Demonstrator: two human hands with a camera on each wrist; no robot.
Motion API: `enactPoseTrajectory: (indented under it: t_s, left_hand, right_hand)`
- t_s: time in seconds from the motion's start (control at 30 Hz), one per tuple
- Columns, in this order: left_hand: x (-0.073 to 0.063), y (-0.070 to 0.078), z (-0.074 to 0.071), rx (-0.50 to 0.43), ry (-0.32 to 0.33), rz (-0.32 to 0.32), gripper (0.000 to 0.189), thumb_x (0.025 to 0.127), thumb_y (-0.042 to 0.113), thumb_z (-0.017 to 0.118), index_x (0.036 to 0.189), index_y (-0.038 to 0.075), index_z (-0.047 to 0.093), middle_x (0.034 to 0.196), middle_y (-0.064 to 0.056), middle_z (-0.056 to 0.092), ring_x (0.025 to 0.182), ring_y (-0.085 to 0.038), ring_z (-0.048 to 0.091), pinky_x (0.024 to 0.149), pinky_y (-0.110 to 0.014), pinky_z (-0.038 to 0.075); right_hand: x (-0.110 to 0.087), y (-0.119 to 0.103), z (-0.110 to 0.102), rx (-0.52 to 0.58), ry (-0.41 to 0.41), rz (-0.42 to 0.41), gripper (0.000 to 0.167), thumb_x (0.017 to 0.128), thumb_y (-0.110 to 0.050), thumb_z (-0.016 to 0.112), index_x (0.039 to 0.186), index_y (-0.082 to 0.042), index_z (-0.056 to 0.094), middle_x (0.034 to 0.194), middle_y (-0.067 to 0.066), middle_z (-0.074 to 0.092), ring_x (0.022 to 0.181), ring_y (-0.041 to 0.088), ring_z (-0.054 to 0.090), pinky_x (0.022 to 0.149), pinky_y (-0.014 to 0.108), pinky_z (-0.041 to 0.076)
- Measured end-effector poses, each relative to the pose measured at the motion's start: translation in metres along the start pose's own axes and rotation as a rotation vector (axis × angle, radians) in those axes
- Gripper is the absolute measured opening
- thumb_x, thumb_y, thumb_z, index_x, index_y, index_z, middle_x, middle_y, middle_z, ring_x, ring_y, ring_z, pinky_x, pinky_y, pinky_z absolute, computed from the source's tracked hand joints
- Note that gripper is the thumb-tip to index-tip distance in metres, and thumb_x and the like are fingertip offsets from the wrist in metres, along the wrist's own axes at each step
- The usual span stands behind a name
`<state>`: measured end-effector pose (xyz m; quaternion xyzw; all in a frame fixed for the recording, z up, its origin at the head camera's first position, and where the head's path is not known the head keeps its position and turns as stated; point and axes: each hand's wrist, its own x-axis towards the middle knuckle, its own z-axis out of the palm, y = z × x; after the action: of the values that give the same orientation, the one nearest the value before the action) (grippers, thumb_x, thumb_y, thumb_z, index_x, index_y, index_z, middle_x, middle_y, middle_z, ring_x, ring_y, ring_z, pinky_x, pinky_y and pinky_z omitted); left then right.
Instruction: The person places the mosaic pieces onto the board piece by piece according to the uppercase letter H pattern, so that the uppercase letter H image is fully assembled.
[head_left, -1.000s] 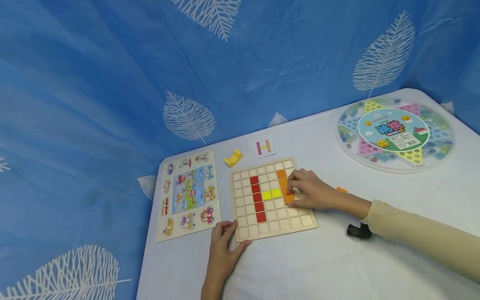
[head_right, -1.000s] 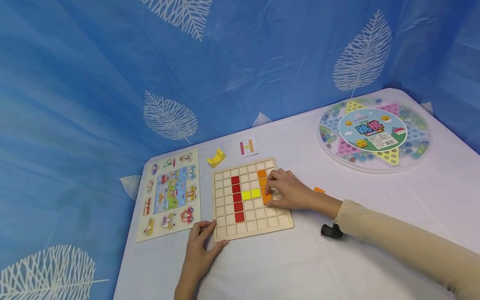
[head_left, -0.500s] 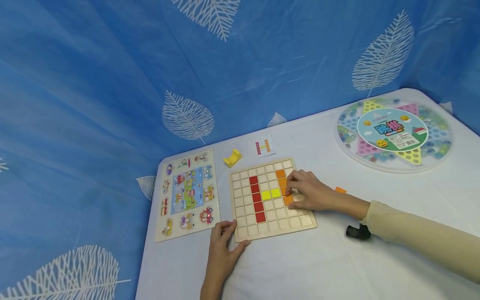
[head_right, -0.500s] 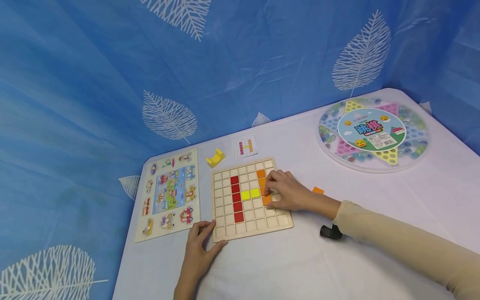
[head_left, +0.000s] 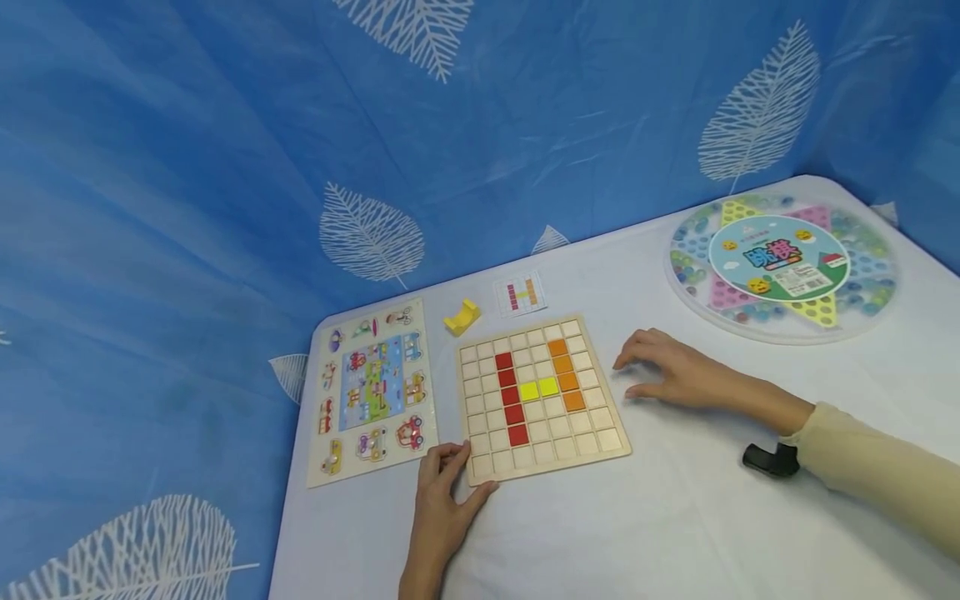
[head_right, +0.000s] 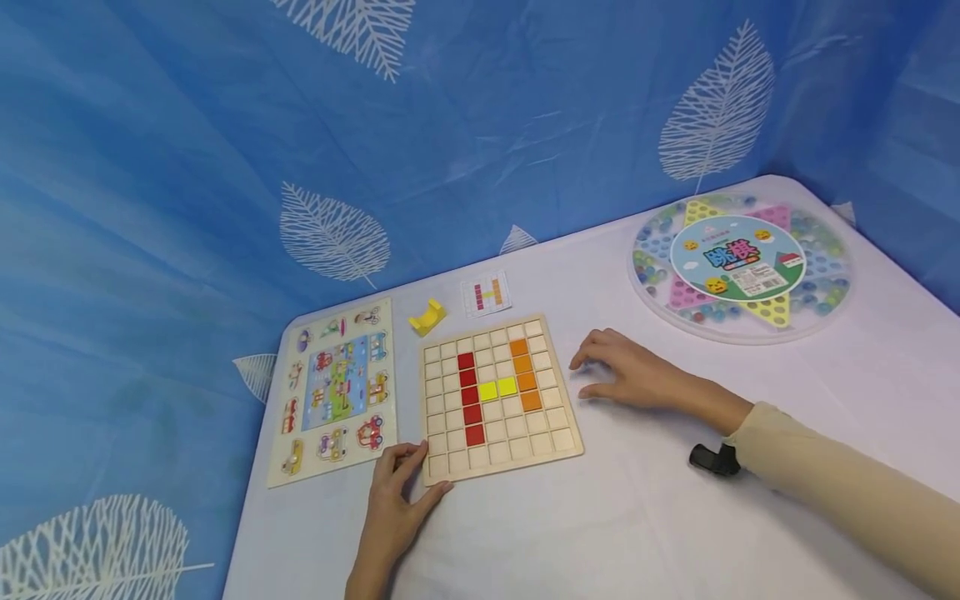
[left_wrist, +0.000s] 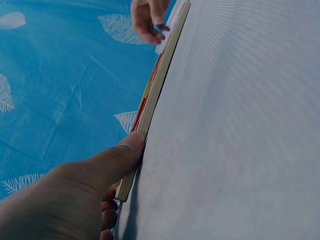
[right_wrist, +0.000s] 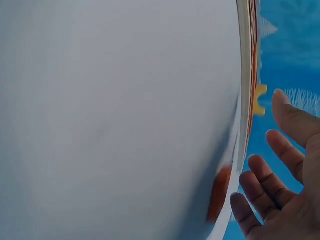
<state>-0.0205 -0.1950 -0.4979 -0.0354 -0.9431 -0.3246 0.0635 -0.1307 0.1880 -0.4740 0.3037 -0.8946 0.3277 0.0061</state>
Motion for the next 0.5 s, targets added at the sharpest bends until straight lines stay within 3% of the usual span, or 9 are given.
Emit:
enactPoseTrajectory:
  t_s: [0.17,0.37,0.5]
  left_hand:
    - [0.0,0.001,-0.001,-0.008,0.001,-0.007,0.066,0.07,0.033,0.088,0.129,0.012,0.065,0.122,0.003,0.054,0.106,-0.01,0.045,0.092,-0.031,0.045]
    - [0.0,0.001,0.0,-0.006,0.012,0.006,0.066,0.069,0.032,0.088,0.128,0.011,0.066,0.12,0.003,0.054,0.104,-0.009,0.044,0.09,-0.03,0.044]
    - [0.0,0.0,0.001,0.0,0.027,0.034,0.066,0.069,0.03,0.089,0.127,0.01,0.066,0.12,0.003,0.055,0.103,-0.009,0.045,0.09,-0.03,0.043]
  right_hand:
    - [-0.025,0.02,-0.017,-0.044,0.054,-0.015,0.034,0.075,-0.026,0.085,0.104,-0.022,0.068,0.104,-0.012,0.06,0.097,0.006,0.05,0.082,0.021,0.042]
    - [-0.042,0.028,-0.027,-0.063,-0.011,0.032,0.043,0.07,-0.041,0.087,0.106,-0.027,0.067,0.11,-0.014,0.055,0.104,0.001,0.044,0.087,0.022,0.039]
    - [-0.045,0.033,-0.028,-0.064,-0.029,-0.005,0.043,0.071,-0.036,0.087,0.108,-0.027,0.067,0.114,-0.012,0.053,0.108,0.001,0.041,0.09,0.023,0.036]
